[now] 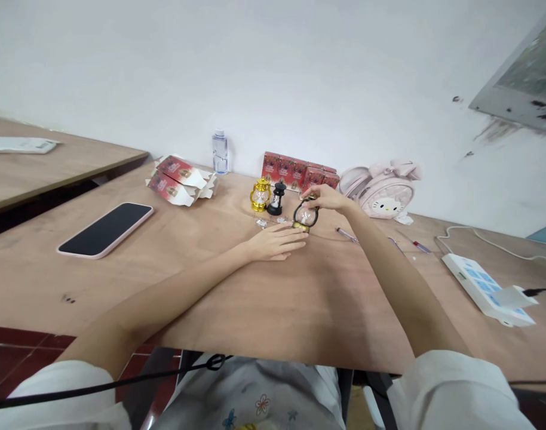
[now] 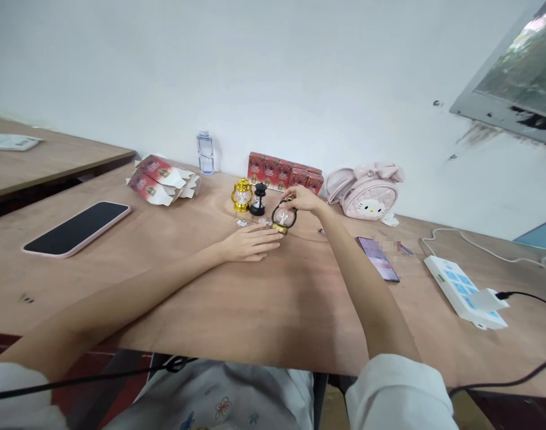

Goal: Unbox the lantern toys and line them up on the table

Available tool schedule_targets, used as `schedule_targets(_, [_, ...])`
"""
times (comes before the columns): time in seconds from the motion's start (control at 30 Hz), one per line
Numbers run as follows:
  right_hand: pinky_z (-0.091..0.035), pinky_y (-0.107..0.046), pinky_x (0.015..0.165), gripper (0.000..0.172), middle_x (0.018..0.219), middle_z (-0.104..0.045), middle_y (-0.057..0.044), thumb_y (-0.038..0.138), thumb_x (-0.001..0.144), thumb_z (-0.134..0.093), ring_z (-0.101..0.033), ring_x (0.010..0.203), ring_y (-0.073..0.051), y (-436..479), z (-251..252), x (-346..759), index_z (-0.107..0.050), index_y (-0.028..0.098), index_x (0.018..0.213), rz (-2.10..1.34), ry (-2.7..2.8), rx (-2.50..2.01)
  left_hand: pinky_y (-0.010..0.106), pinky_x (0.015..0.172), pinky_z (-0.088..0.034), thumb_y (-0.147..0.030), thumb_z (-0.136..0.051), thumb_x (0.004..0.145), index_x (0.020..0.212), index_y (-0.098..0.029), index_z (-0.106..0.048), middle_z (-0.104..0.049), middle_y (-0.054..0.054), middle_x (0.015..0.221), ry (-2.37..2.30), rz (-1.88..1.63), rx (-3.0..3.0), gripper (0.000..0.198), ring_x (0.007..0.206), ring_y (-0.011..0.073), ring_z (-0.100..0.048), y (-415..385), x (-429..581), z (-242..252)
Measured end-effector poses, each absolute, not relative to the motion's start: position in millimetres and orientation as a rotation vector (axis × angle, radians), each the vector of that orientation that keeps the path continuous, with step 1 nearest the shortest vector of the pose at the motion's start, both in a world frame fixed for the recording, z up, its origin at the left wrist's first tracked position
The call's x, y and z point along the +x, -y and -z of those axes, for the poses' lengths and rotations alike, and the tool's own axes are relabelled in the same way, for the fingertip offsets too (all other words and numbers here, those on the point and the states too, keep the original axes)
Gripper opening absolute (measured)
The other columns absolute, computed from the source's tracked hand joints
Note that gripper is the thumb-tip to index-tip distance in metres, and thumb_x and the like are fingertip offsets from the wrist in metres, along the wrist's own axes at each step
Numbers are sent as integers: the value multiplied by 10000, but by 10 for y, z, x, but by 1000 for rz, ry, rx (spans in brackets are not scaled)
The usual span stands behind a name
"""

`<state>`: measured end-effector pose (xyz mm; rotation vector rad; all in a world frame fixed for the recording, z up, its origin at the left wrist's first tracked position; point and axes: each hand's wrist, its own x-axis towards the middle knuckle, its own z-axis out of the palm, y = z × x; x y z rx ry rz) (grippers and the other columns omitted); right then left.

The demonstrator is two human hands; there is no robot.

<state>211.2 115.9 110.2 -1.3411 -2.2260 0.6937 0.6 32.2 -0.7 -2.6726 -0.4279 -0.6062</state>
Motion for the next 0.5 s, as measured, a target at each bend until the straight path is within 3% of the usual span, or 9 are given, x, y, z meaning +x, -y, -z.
schedule_targets(0.1, [-446, -311, 820, 253, 907, -678, -40, 171, 633, -734, -590, 852, -171, -1250, -1017, 2142, -661, 141, 873, -280, 1965, -1425, 341, 923, -447, -277, -465, 921, 1074, -173, -629, -682, 100, 1086, 563, 568, -2745, 247, 1046, 212, -615, -359, 34, 51])
schedule_targets(0.2, [-438, -343, 862, 255, 957, -679, -40, 169, 664, -703, -596, 908, -192, -1311, -924, 2080, -637, 164, 910, -118, 1871, -1404, 284, 759, -460, -247, -466, 910, 916, -164, -641, -690, 71, 877, 655, 488, -2806, 193, 837, 188, -638, -381, 40, 69])
schedule_targets(0.4, [-445, -364, 878, 212, 984, -676, -48, 195, 685, -678, -601, 929, -203, -1486, -740, 1938, -633, 185, 892, -119, 2011, -1309, 265, 747, -435, -213, -464, 898, 958, -163, -630, -680, 56, 944, 710, 500, -2856, 183, 865, 179, -621, -371, 19, 58])
schedule_targets(0.5, [-452, -384, 874, 185, 969, -672, -74, 296, 761, -631, -601, 933, -221, -1590, -673, 1911, -636, 180, 905, -129, 2112, -1327, 265, 760, -428, -209, -463, 895, 958, -165, -627, -677, 54, 955, 746, 523, -2876, 182, 877, 180, -615, -367, 18, 57])
